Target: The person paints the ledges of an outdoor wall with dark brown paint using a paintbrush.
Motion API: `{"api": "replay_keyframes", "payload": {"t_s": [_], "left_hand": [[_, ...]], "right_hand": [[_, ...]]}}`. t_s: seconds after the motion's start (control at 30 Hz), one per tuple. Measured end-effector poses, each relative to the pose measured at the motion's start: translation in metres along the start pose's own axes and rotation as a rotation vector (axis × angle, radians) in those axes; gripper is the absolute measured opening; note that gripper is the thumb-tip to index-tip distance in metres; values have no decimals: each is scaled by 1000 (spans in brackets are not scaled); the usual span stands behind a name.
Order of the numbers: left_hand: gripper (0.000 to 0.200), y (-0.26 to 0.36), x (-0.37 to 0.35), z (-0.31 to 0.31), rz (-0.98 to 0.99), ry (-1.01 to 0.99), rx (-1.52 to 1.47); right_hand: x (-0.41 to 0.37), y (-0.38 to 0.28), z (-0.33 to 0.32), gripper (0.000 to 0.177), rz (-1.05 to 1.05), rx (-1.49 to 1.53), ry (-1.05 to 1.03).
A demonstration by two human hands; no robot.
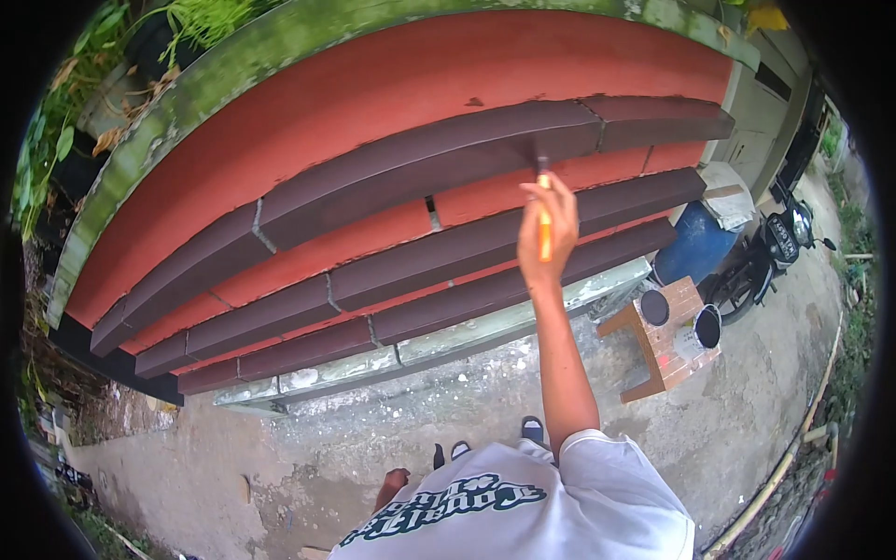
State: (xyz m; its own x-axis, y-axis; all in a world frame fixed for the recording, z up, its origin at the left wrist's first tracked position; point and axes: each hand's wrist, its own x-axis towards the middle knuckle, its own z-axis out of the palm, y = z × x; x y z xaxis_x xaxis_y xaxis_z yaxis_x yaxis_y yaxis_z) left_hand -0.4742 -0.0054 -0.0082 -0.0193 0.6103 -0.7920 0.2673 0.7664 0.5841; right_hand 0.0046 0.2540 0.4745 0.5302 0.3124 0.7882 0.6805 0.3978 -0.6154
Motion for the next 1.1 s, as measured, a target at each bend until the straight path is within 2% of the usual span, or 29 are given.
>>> {"api": "replay_keyframes", "payload": {"t_s": [0.1, 0.2, 0.3, 0.33, 0.4, 0.5, 0.57, 0.6, 0.67, 0.73, 0.8, 0.87, 0.93, 1.0, 1.07, 1.1], "left_hand": [[12, 12, -8, 20, 176, -79, 52], [12, 55, -26, 44, -302, -254, -348], [10, 84, -37, 60, -208, -251, -853], [12, 79, -31, 66, -144, -81, -674], [16, 40, -9, 72, -25, 252, -313], [35, 27, -54, 78, -32, -174, 916], [34, 18, -124, 95, 379, -56, 759], [33, -12, -109, 102, 334, -61, 631], [32, -25, -104, 123, 198, -54, 525], [31, -24, -101, 145, 118, -46, 479], [30, -18, -96, 159, 82, -35, 448], [29, -14, -95, 171, 66, -29, 418], [28, -8, -95, 176, 61, -25, 395], [28, -7, -90, 180, 60, -25, 374], [27, -7, -86, 175, 48, -25, 340], [27, -8, -83, 173, 24, -25, 315]], "right_hand": [[26, 33, -26, 17, -62, -101, 181], [36, 40, -34, 16, -63, -41, 110], [40, 41, -36, 18, -85, 44, -10], [42, 43, -37, 18, -95, 59, -64], [47, 54, -36, 19, -84, 59, -10], [56, 59, -39, 18, 49, 110, 113], [56, 68, -37, 18, -92, 24, 16], [57, 72, -37, 18, -165, -21, -29], [59, 70, -45, 20, -172, 123, -165], [76, 79, -65, 20, -116, 114, -118], [99, 94, -77, 20, -68, 23, 58], [108, 101, -81, 21, -16, 40, 2], [100, 96, -72, 21, -187, -33, -69], [86, 84, -64, 21, -252, 72, -223], [79, 71, -66, 21, -109, 281, -350], [83, 72, -69, 22, -133, 252, -274]]}}
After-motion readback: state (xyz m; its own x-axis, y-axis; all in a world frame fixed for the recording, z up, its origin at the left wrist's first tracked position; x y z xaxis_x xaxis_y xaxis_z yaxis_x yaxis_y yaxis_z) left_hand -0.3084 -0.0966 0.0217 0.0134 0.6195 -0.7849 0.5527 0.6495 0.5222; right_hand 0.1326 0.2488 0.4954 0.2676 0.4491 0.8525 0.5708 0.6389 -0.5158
